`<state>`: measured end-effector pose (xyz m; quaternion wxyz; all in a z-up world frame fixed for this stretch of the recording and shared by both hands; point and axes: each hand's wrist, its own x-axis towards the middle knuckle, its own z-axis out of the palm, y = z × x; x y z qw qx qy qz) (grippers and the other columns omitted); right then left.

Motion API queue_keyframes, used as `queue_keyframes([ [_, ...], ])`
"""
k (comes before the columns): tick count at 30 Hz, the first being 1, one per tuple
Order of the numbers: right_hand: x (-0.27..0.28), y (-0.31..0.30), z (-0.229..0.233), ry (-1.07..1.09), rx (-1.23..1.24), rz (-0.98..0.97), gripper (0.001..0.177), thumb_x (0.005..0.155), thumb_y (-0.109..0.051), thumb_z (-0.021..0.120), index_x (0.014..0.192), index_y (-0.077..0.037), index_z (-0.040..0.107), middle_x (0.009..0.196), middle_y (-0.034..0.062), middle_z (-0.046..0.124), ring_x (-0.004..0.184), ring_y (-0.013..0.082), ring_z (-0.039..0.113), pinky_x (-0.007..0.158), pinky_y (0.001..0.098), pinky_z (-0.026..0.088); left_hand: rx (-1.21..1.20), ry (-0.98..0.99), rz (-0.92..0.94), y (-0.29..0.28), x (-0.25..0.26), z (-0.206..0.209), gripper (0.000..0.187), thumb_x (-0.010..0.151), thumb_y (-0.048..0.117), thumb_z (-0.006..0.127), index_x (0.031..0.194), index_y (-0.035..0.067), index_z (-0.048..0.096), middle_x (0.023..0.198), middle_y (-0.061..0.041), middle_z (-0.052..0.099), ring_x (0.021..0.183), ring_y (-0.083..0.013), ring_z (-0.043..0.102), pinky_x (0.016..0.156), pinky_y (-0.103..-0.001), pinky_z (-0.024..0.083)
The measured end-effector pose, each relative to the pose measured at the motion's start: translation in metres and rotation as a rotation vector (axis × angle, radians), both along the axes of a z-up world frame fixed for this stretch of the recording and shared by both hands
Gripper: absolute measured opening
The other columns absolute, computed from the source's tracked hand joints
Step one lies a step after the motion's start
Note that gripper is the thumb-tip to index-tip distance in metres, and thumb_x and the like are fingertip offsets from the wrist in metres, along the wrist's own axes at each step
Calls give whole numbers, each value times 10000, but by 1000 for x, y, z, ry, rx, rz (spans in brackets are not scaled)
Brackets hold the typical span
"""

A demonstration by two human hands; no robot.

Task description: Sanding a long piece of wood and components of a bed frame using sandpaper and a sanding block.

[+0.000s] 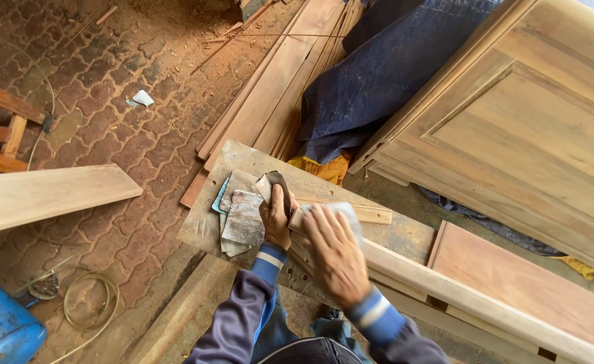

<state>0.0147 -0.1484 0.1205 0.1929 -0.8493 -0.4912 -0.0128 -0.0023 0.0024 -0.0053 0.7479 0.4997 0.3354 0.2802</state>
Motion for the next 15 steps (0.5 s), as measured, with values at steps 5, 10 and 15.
queue_keyframes([
  [5, 8, -55, 1, -111, -15, -22, 516, 1037, -208, 499, 1531, -76, 428, 1600, 150, 410, 1513, 292, 355, 1272, 501, 214, 589, 69, -6, -1, -15, -62, 349, 1039, 222, 552, 1197, -89, 539, 980, -172, 621, 856, -306, 574, 793, -408, 485],
  [10, -2, -115, 4, -106, -44, -155, 544, 975, -205, 530, 1502, -110, 431, 1568, 125, 431, 1494, 268, 350, 1256, 505, 203, 1095, 319, -47, -3, -19, -91, 733, 891, 22, 610, 1566, -30, 329, 1314, -251, 569, 1101, -406, 549, 970, -455, 463],
  [15, -24, -19, 2, -72, -50, -29, 674, 915, -94, 545, 1561, -25, 368, 1648, 178, 307, 1538, 287, 277, 1262, 499, 169, 802, 100, -81, 4, -8, -46, 437, 1043, 136, 520, 1433, -61, 508, 934, -117, 682, 829, -247, 654, 775, -366, 533],
])
